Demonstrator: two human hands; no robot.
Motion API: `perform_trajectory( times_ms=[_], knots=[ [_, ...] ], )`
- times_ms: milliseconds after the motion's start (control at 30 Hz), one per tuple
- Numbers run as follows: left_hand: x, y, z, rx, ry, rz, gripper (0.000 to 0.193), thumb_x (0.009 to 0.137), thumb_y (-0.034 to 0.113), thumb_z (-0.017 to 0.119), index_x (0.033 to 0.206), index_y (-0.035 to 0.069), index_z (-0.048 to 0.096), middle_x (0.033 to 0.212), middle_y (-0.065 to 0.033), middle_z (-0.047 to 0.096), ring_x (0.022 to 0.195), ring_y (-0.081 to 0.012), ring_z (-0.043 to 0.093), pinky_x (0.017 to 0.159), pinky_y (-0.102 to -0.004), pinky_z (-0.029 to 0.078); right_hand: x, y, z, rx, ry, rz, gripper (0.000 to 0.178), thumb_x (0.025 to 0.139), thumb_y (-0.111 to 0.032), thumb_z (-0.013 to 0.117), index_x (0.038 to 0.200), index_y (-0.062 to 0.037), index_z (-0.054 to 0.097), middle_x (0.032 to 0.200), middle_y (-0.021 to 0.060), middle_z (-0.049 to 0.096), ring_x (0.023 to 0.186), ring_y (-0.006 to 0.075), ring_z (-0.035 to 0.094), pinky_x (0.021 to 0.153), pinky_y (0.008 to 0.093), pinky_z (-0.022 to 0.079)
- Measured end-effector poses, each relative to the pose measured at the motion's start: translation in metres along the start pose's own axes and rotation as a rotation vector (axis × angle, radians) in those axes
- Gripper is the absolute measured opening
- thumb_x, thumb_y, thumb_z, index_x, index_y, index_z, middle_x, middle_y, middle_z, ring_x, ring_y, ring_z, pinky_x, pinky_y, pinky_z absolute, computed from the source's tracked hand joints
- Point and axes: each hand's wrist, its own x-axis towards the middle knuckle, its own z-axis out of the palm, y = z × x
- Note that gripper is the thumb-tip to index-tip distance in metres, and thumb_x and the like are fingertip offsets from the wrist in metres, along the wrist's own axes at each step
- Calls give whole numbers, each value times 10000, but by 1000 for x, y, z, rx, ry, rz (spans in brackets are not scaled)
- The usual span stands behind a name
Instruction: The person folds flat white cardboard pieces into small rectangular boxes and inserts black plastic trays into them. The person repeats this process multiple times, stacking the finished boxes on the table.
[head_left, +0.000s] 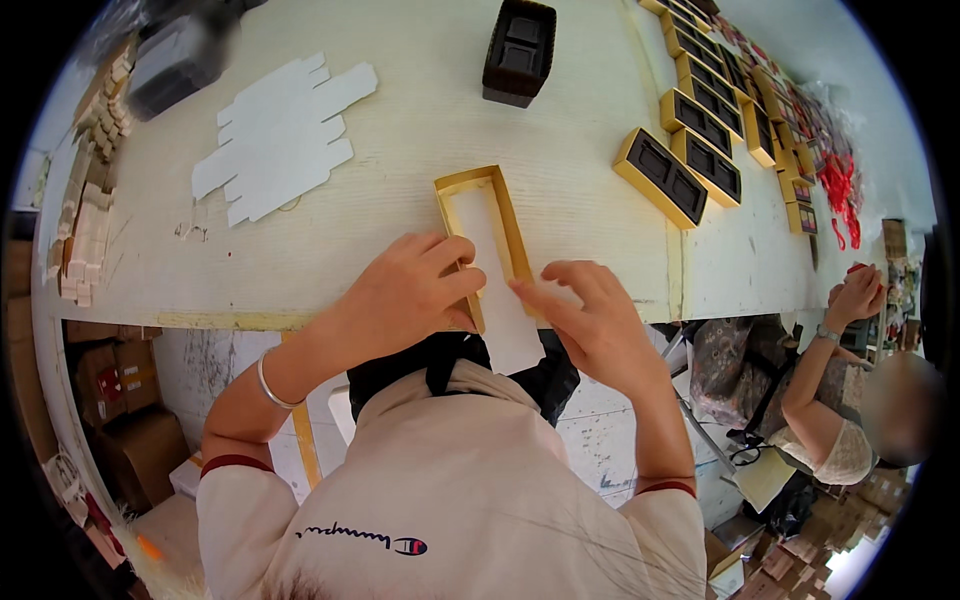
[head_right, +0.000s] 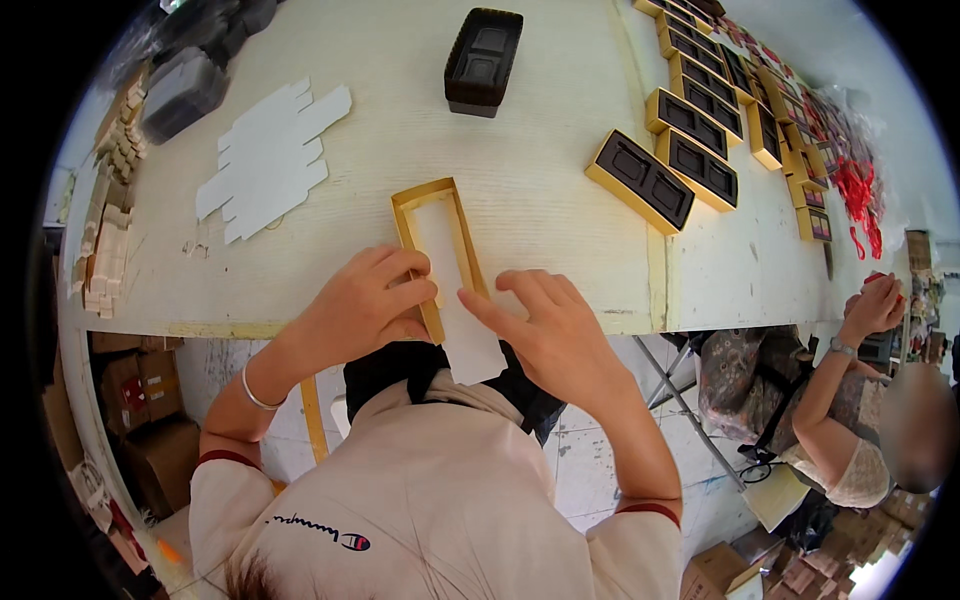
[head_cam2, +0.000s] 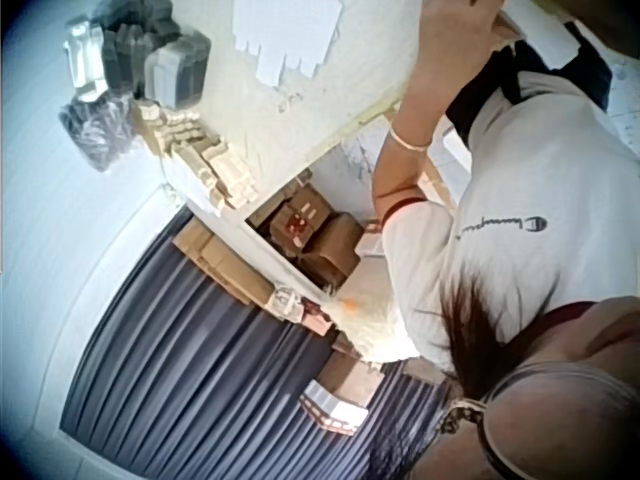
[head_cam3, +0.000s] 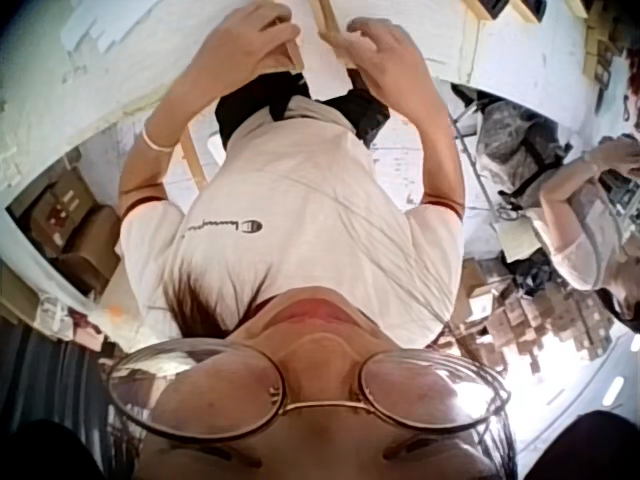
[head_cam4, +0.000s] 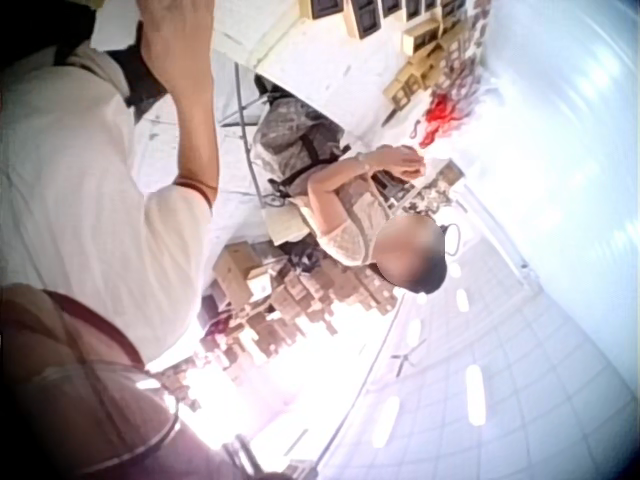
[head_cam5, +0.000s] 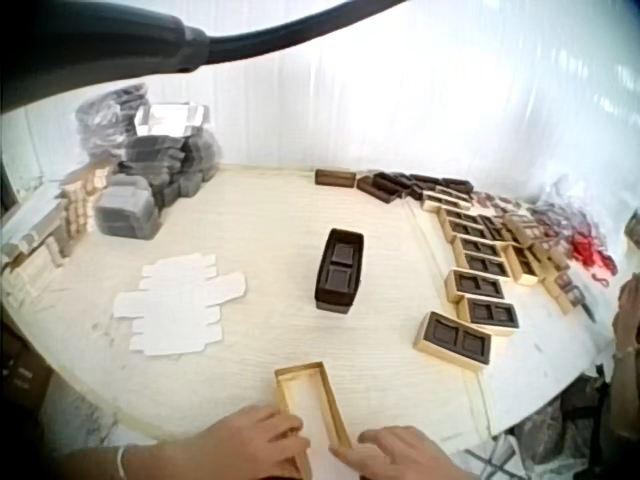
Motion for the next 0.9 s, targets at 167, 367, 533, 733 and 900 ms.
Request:
perform_trajectory(
  times_ms=[167, 367, 533, 733, 900],
  knots=[
    [3, -1, -6, -87, -64, -14, 373, 640, 258, 793, 881, 84, 567, 1015, -64, 532, 885, -265, 520, 765, -366, 457, 7, 17, -6, 120, -271, -34, 401, 733, -73, 713, 1125, -91, 631, 983, 67, 583, 936, 270, 552, 826, 355, 438],
    [10, -8, -10, -117, -55, -27, 248, 711, 172, 753, 837, 76, 563, 887, -54, 541, 824, -263, 519, 716, -375, 455, 28, 31, 3, 139, -242, -140, 208, 735, -115, 729, 911, -67, 629, 850, 62, 544, 832, 270, 534, 759, 356, 436],
    [11, 8, 11, -73, -29, -187, 177, 724, 42, 694, 832, 55, 555, 806, -81, 577, 714, -287, 545, 633, -377, 457, 24, 21, 33, 46, -48, -95, 205, 755, -163, 719, 798, -55, 551, 773, 87, 512, 754, 274, 525, 702, 371, 444],
    [9, 8, 12, -348, 33, -239, 178, 774, 9, 673, 916, 23, 566, 834, -105, 611, 724, -274, 598, 642, -361, 481, 21, 10, 44, 141, 50, 72, 158, 774, -76, 692, 802, -27, 544, 703, 114, 517, 704, 296, 532, 670, 385, 454],
    [15, 12, 14, -352, 91, -272, 164, 778, -8, 676, 890, 17, 559, 826, -98, 587, 661, -261, 587, 591, -329, 471, 22, 3, 48, 222, 151, 107, 147, 768, -10, 662, 877, -15, 563, 713, 134, 533, 712, 315, 538, 669, 400, 452]
  ],
)
